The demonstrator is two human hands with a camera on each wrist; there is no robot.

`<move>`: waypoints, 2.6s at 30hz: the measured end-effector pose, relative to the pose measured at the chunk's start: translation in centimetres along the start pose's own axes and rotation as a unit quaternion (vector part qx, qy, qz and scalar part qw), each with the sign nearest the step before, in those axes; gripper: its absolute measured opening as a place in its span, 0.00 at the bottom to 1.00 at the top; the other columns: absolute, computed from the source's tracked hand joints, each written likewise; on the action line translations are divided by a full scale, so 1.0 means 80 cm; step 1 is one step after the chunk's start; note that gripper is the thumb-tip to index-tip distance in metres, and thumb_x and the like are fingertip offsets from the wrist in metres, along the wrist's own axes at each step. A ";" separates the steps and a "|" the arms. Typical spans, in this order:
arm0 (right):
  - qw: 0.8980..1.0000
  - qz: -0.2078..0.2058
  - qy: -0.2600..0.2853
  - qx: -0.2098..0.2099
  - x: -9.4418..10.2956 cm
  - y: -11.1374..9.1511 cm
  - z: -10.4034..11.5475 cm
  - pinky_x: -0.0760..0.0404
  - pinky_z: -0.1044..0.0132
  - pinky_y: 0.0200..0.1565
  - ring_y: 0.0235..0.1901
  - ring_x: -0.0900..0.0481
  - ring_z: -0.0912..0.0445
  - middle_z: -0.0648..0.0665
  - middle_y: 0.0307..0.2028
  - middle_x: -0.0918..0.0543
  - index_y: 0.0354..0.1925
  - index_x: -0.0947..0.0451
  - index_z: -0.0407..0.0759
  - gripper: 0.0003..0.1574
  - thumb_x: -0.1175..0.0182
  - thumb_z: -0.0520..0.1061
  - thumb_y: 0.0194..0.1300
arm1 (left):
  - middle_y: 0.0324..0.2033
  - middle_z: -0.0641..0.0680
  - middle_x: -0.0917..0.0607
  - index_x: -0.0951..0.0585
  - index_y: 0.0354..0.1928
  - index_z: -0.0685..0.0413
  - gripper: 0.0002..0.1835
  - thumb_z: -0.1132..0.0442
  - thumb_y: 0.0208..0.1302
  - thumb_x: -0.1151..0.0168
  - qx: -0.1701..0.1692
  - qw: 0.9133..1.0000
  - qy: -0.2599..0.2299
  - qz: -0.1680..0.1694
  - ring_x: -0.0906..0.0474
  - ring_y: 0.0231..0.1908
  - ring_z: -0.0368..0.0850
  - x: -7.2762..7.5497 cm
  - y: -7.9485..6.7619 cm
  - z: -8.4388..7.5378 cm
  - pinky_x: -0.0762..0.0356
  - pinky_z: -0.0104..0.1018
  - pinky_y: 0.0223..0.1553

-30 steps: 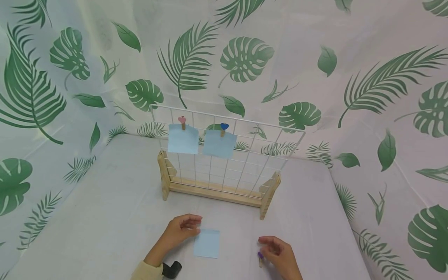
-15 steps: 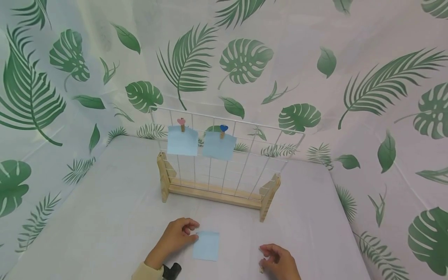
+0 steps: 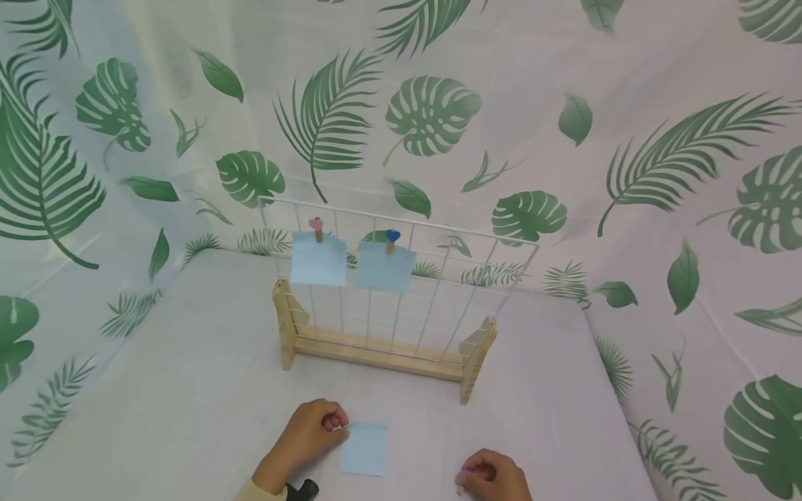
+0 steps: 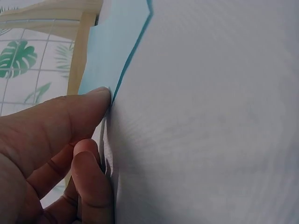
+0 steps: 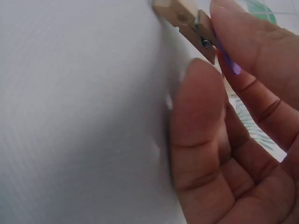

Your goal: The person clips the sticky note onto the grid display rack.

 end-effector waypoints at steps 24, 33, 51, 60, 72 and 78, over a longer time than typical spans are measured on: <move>0.932 -0.157 0.177 0.275 0.036 0.001 0.088 0.10 0.70 0.42 0.37 0.11 0.65 0.51 0.37 0.09 0.49 0.18 0.19 0.09 0.38 0.25 0.73 | 0.31 0.42 0.14 0.14 0.37 0.52 0.04 0.66 0.67 0.26 0.001 0.999 -0.051 -0.019 0.19 0.35 0.35 0.025 0.012 -0.017 0.17 0.32 0.41; 0.916 -0.204 0.160 0.305 0.055 -0.008 0.113 0.12 0.73 0.42 0.35 0.12 0.67 0.56 0.38 0.10 0.47 0.17 0.19 0.08 0.38 0.21 0.70 | 0.34 0.44 0.13 0.14 0.41 0.55 0.03 0.67 0.70 0.27 -0.018 0.996 -0.087 -0.026 0.17 0.38 0.36 0.025 0.018 -0.029 0.14 0.32 0.44; 0.902 -0.205 0.156 0.346 0.080 -0.015 0.135 0.10 0.70 0.39 0.37 0.11 0.65 0.56 0.39 0.11 0.49 0.17 0.19 0.11 0.38 0.19 0.69 | 0.34 0.51 0.13 0.14 0.44 0.60 0.04 0.66 0.74 0.30 -0.032 0.982 -0.187 -0.012 0.16 0.32 0.39 0.033 0.034 -0.079 0.13 0.31 0.35; 0.907 -0.201 0.172 0.329 0.093 -0.020 0.155 0.10 0.69 0.39 0.36 0.10 0.64 0.55 0.37 0.11 0.50 0.17 0.17 0.11 0.38 0.20 0.69 | 0.35 0.50 0.12 0.14 0.46 0.58 0.04 0.66 0.75 0.30 -0.053 0.979 -0.196 -0.003 0.15 0.33 0.39 0.037 0.038 -0.093 0.13 0.31 0.34; 0.905 -0.201 0.137 0.348 0.104 -0.023 0.172 0.11 0.71 0.41 0.39 0.11 0.67 0.52 0.40 0.12 0.49 0.16 0.19 0.12 0.37 0.20 0.68 | 0.34 0.50 0.12 0.14 0.46 0.56 0.02 0.66 0.76 0.31 -0.062 0.977 -0.203 -0.025 0.15 0.33 0.41 0.049 0.048 -0.114 0.11 0.33 0.34; 0.905 -0.200 0.137 0.350 0.107 -0.025 0.182 0.11 0.71 0.41 0.40 0.12 0.67 0.55 0.41 0.12 0.50 0.16 0.19 0.12 0.38 0.20 0.70 | 0.36 0.52 0.12 0.14 0.47 0.57 0.02 0.67 0.77 0.32 -0.083 0.975 -0.203 -0.030 0.15 0.34 0.42 0.054 0.053 -0.124 0.11 0.33 0.34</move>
Point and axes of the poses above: each hand's wrist, its own y-axis towards the middle knuckle, its own x-axis out of the back of the hand, z = x × y, the point moved 3 cm from there along y, towards the middle knuckle
